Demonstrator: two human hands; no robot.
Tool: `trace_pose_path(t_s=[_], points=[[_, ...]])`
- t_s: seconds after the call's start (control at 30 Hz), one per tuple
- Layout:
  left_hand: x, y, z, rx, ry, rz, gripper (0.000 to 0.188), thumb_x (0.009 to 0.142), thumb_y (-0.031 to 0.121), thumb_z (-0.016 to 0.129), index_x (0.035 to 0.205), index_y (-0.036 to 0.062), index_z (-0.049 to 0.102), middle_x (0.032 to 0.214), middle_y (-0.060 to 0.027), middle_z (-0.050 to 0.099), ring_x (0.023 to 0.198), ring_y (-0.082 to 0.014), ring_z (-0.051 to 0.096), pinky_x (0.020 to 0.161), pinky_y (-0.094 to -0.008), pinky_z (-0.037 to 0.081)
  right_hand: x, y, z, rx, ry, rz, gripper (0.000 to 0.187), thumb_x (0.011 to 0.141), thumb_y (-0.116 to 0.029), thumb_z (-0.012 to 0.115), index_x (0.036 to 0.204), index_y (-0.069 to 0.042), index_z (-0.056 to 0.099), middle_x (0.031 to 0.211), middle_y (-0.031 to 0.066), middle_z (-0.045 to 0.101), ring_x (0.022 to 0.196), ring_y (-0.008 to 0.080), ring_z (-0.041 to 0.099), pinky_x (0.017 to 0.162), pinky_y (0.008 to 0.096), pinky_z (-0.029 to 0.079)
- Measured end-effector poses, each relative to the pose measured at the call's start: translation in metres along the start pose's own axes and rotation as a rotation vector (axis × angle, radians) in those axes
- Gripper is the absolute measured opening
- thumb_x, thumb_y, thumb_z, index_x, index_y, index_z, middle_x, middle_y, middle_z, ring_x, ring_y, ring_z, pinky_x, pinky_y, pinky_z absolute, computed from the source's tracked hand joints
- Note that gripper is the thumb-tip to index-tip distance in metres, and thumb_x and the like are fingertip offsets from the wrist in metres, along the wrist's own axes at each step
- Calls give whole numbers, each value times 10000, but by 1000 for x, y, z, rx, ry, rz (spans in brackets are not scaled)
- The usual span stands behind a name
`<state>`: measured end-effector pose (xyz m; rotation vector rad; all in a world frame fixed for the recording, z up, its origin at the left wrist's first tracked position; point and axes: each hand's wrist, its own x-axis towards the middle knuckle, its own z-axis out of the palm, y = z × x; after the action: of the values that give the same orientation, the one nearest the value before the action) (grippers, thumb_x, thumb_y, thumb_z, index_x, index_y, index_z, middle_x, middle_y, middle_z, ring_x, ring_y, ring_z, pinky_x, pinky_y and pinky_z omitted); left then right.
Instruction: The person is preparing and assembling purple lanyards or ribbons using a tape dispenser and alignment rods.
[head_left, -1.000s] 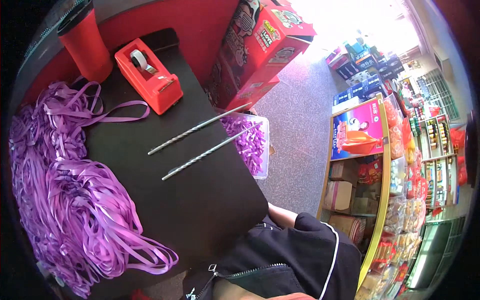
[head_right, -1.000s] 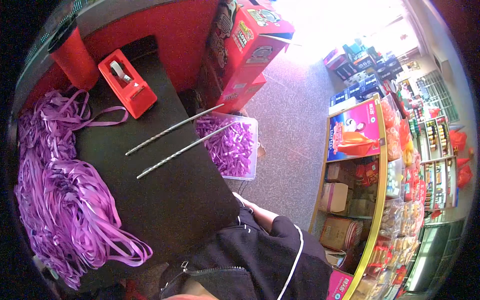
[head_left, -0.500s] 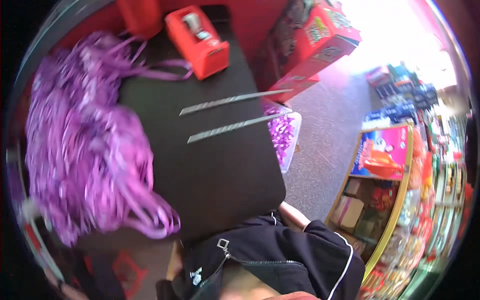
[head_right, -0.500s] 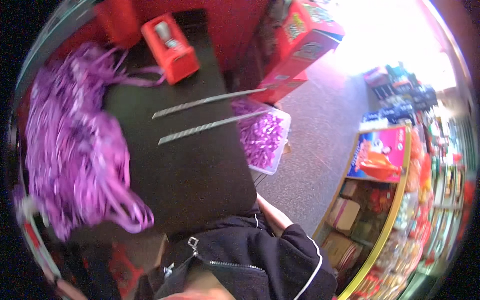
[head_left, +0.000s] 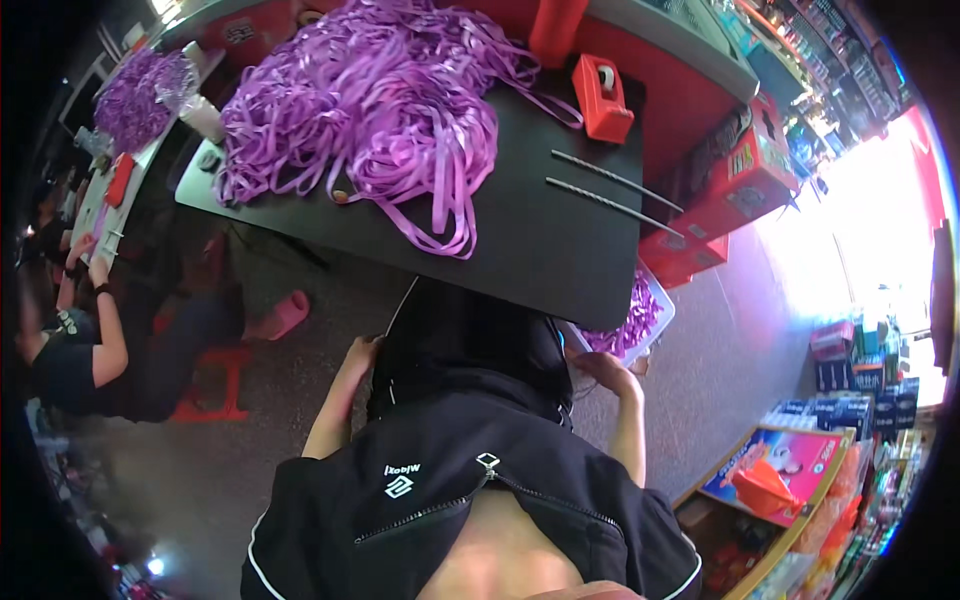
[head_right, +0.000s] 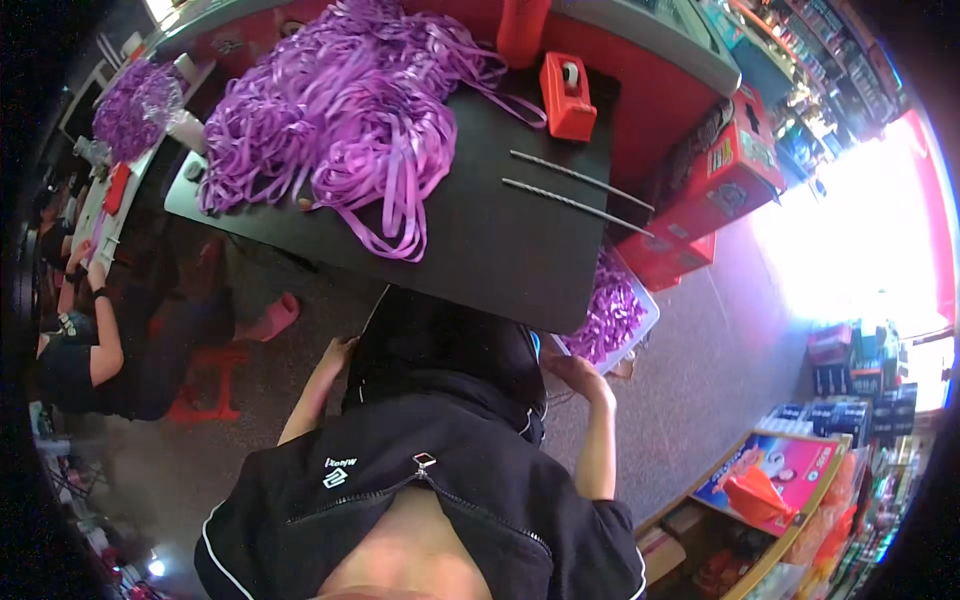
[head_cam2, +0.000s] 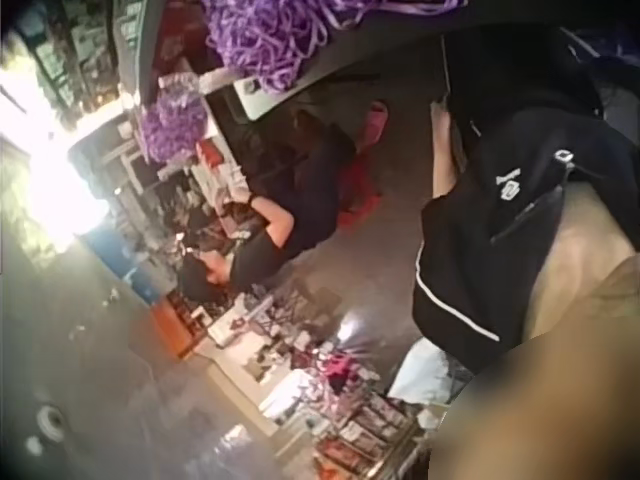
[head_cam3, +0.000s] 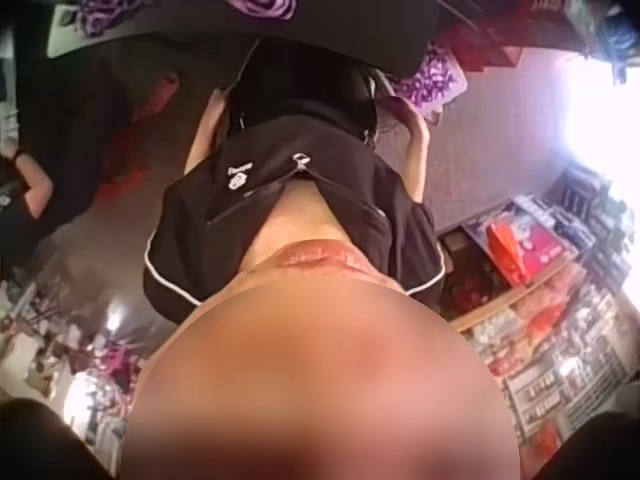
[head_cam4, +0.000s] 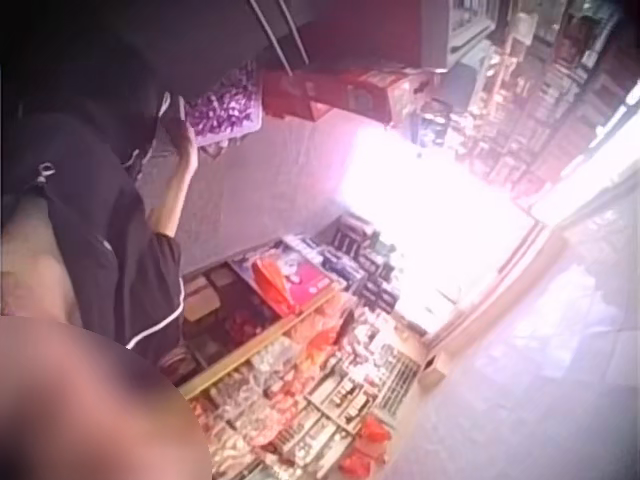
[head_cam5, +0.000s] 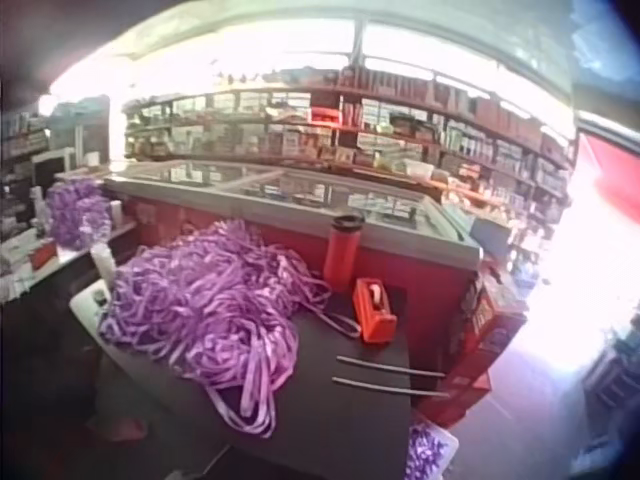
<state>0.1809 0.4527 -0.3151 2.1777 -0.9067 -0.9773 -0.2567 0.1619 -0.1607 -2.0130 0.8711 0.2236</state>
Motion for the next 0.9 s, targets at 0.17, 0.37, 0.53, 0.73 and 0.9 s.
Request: trace_pose_path(t_s=[0.17, 0.37, 0.53, 0.73, 0.9], points=[[-33, 135, -12, -17, 16, 101, 727, 818, 504, 527, 1304, -12, 364, 1245, -283, 442, 1187, -375, 424, 972, -388, 357, -67, -103, -76, 457, -61, -34, 254, 887, -188, 548, 973, 29, 649, 732, 81, 653, 667, 127, 618, 620, 253, 496], [-45, 178, 11, 420, 99, 52, 1074, 708, 623, 592, 1412, 31, 36, 1380, -373, 132, 1283, -499, 196, 1017, -538, 264, -72, -159, -103, 478, -391, -481, 262, 843, -174, 620, 993, 40, 639, 703, 90, 659, 485, 75, 548, 429, 203, 411], [-53, 208, -60, 246, -338, 284, 623, 851, 399, 557, 1331, 45, 377, 1351, -189, 397, 1246, -299, 398, 1008, -353, 344, -48, -204, -114, 713, 273, -776, 262, 772, -218, 662, 741, 40, 628, 537, 129, 559, 390, 158, 497, 352, 235, 333], [-105, 307, -124, -264, -63, 650, 295, 855, 107, 587, 1137, 24, 569, 1059, -119, 611, 975, -196, 586, 831, -264, 448, 25, -316, -141, 380, 335, -593, 180, 849, -141, 581, 922, 15, 635, 683, 27, 587, 581, 56, 500, 515, 192, 384], [-106, 323, -127, -265, 287, 735, 177, 810, 45, 613, 985, 19, 618, 882, -78, 615, 828, -180, 599, 731, -267, 461, 116, -362, -156, 28, 260, -749, 230, 786, -158, 597, 938, 2, 658, 753, 54, 643, 690, 96, 574, 656, 243, 460]])
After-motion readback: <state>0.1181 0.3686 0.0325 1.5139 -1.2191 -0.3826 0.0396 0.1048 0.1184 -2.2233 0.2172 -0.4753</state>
